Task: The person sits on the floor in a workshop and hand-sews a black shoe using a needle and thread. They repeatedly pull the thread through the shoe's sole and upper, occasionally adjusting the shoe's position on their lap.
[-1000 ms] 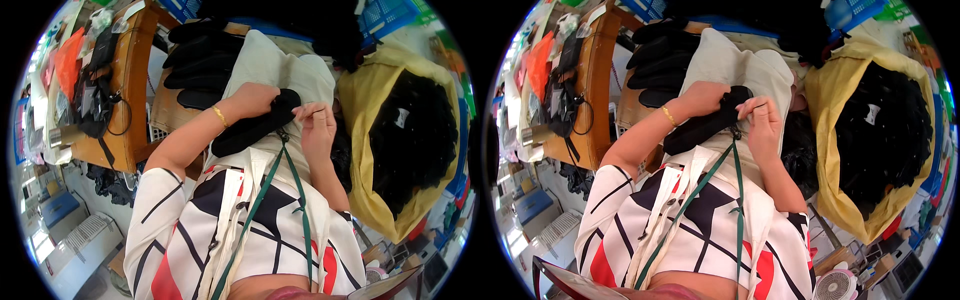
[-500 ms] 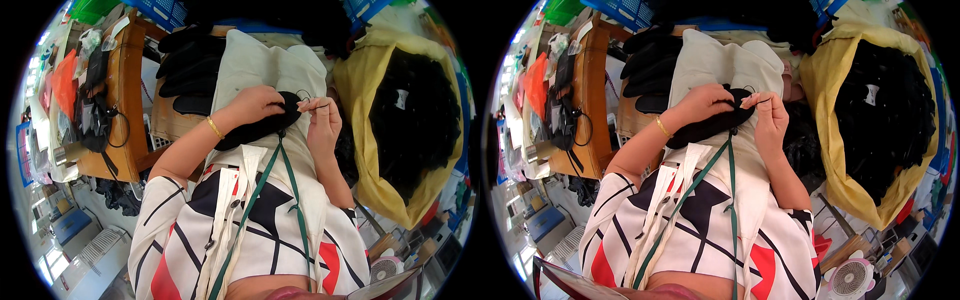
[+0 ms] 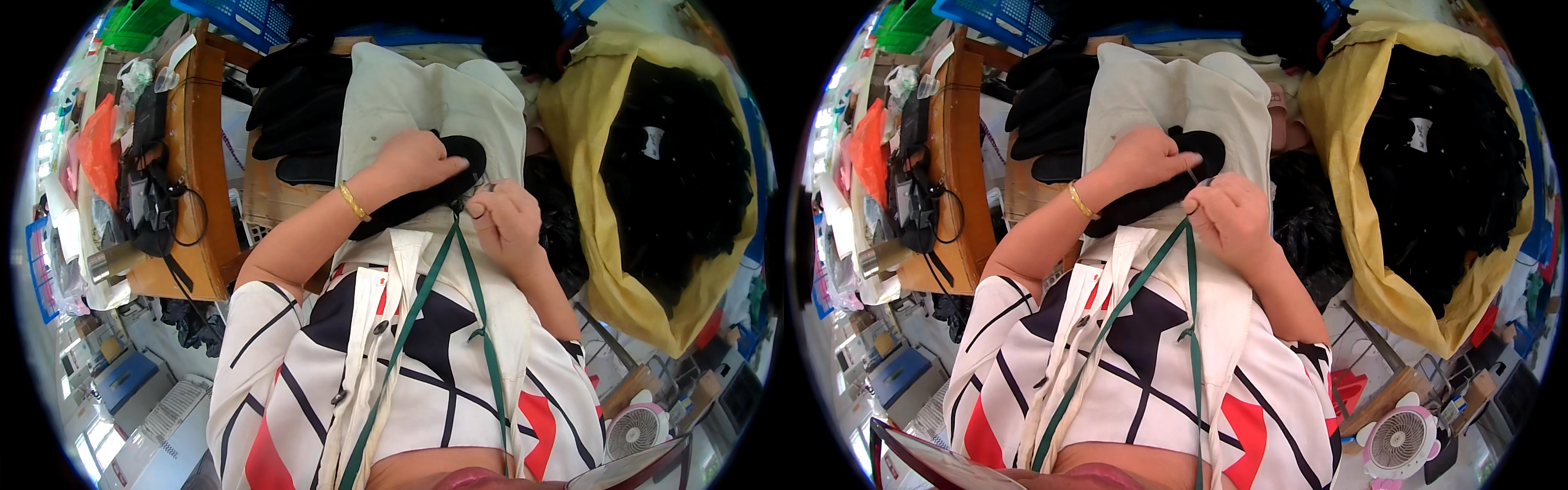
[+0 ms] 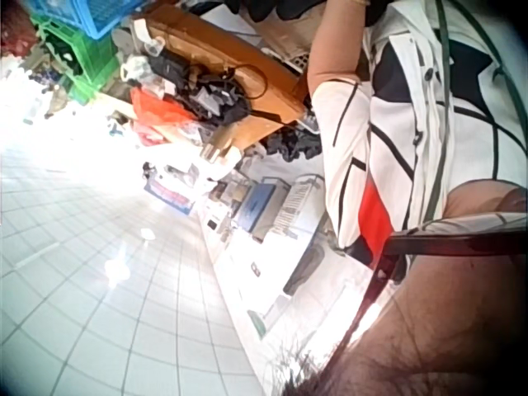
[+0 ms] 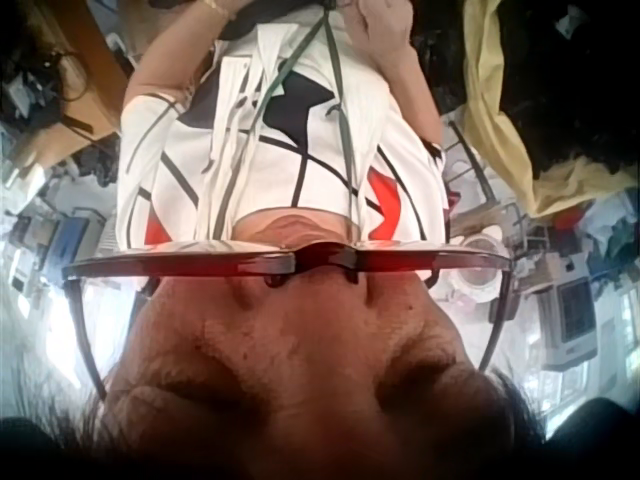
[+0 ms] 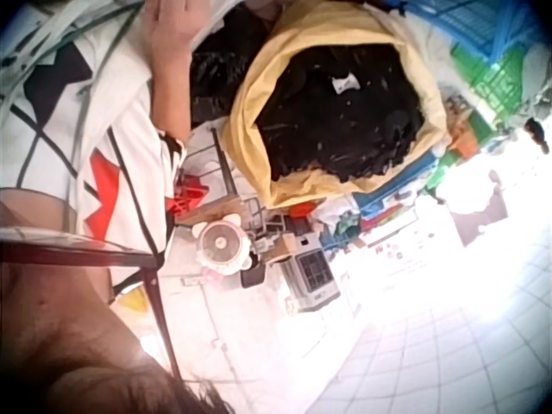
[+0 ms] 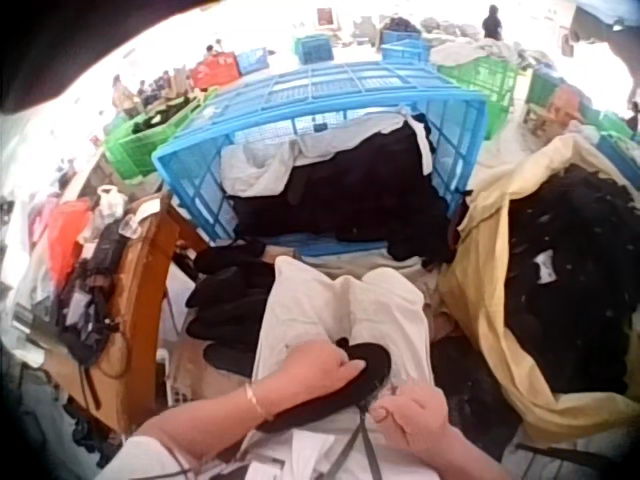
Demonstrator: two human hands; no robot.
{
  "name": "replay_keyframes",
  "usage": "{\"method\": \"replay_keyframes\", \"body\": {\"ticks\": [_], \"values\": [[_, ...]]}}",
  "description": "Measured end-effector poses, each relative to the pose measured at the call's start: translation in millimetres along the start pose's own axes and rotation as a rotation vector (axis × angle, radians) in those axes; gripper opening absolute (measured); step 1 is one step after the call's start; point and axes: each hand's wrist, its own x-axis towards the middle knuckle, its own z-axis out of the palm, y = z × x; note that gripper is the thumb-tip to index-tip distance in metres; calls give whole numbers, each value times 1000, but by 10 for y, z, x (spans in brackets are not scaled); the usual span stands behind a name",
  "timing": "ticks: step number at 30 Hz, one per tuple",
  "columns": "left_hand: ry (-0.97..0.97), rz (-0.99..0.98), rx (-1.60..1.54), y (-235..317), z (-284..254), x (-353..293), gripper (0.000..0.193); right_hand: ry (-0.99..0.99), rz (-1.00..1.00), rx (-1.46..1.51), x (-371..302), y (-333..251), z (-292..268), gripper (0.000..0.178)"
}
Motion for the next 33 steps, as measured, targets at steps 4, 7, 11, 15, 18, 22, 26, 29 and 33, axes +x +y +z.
{"method": "replay_keyframes", "body": {"ticks": [4, 7, 11, 15, 18, 22, 26, 29, 33], "values": [[-269, -71, -315, -85, -13, -2, 33, -97, 60, 13, -59, -85, -67, 8], [-271, -179, -790, -317, 43, -53, 26, -80, 374, 40, -477, 39, -287, 5], [-235, -250, -1261, -495, 93, -95, 14, 94, 1023, 356, -985, 302, -611, 13], [-183, -327, -1531, -522, 143, -7, 11, 144, 1045, 518, -965, 348, -494, 16], [-199, -334, -1587, -525, 166, 17, 14, 21, 906, 425, -560, 292, -114, 7], [-261, -254, -1165, -468, 9, -104, 14, -110, 434, -32, 18, 256, 249, 8], [79, 161, -510, -500, 59, -203, 15, -160, 284, -357, 188, 342, 453, 4], [211, 327, -520, -555, 156, -168, 15, -193, 210, -422, 221, 438, 502, 5], [-2, -96, -793, -540, -26, -120, 14, -210, 220, -375, 234, 456, 527, 3]]}}
